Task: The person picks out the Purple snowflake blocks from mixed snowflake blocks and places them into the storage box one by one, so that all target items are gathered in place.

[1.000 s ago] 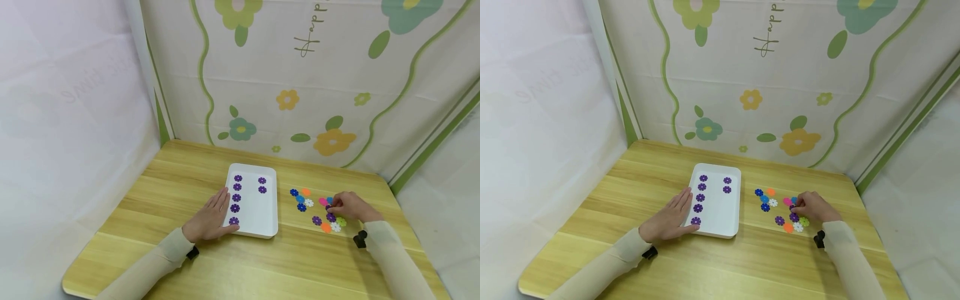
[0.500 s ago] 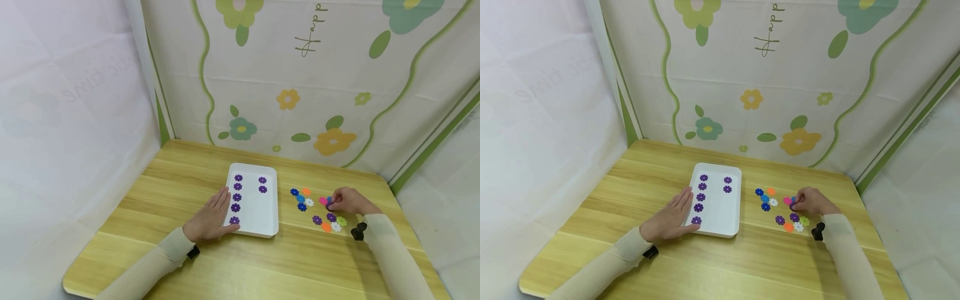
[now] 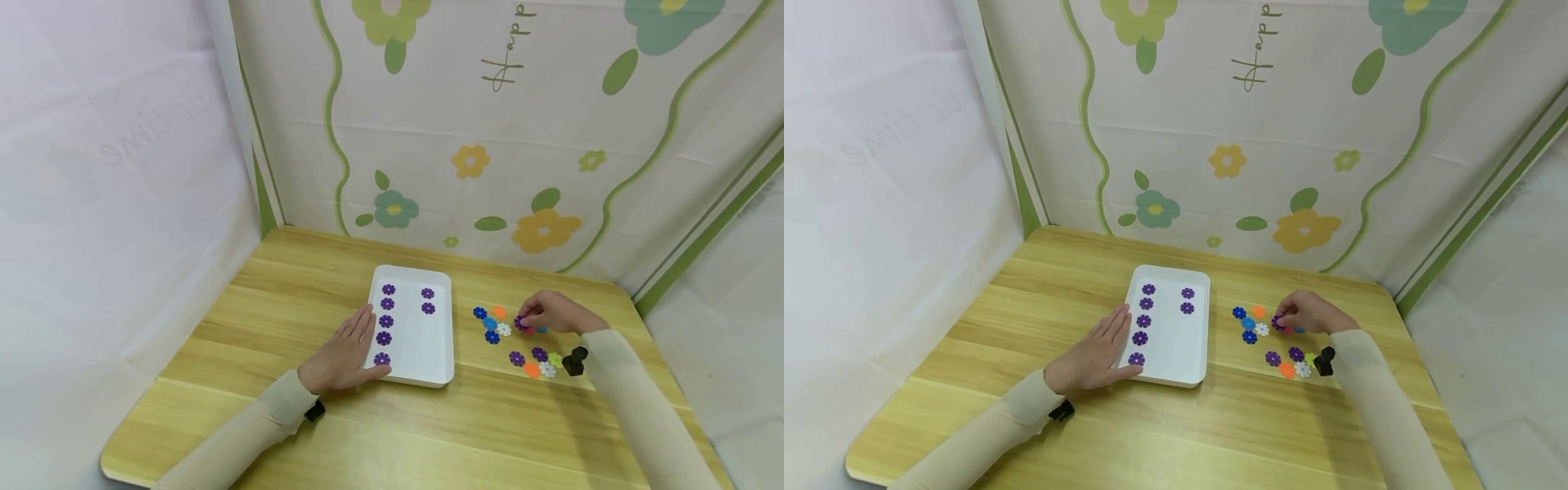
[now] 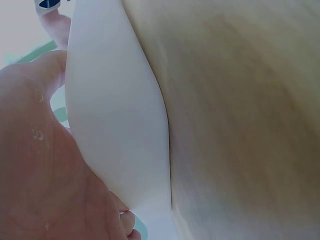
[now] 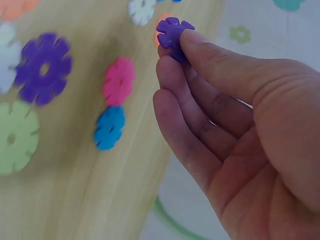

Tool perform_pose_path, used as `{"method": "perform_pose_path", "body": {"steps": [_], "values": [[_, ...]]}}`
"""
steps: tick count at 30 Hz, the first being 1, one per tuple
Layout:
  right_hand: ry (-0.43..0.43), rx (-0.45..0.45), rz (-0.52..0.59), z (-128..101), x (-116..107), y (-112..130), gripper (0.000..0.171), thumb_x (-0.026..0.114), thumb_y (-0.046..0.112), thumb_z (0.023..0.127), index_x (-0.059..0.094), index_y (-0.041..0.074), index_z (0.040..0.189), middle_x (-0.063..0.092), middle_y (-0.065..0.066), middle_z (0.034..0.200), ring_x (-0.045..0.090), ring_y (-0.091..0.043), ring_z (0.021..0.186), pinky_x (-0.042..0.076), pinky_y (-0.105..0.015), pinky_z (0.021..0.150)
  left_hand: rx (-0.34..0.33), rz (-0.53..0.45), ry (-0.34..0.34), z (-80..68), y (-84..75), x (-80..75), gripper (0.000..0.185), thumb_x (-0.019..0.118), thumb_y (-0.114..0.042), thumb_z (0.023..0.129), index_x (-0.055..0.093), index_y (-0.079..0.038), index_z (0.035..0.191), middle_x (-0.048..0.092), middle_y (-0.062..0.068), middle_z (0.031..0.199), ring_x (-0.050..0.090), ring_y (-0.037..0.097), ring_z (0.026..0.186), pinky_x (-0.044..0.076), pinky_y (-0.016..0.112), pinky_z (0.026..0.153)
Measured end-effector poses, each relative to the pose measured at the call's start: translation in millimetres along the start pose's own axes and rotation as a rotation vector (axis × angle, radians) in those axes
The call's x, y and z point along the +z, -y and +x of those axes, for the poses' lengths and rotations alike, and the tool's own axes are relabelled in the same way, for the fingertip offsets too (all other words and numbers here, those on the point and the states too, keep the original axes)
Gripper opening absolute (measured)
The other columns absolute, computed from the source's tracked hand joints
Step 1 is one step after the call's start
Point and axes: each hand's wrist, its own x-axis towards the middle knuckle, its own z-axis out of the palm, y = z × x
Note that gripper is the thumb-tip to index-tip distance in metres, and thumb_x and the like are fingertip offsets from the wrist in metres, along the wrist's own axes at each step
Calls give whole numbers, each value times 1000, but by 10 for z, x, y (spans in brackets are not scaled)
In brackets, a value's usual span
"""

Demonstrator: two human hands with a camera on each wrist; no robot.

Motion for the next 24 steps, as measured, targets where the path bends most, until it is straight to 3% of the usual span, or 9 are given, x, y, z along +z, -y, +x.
{"method": "perform_pose_path", "body": {"steps": [8,12,18,24], "values": [[59,-66,-7,319,-6,433,17,66,14,105,80,9,112,80,-6,102,75,-27,92,64,-34,82,-9,1,3,-10,9,7,106,40,-74,102,16,8,165,7,25,177,7,40,166,18,52,134],[75,-113,-30,492,5,702,17,65,14,106,80,8,112,80,-8,101,73,-31,90,62,-34,78,-11,1,0,-11,12,7,106,40,-75,102,16,7,166,6,25,177,7,40,166,19,52,134],[78,-195,-81,730,81,1100,14,69,15,104,82,15,108,80,4,98,73,-16,85,59,-26,76,-20,-7,8,-10,15,13,108,39,-76,102,14,6,166,4,23,177,6,39,166,17,52,134],[98,-220,-45,922,199,1386,16,70,12,102,81,9,113,80,0,101,75,-22,91,62,-29,81,-24,-11,9,1,14,14,108,38,-77,101,15,6,166,5,23,177,6,39,166,18,52,135]]}}
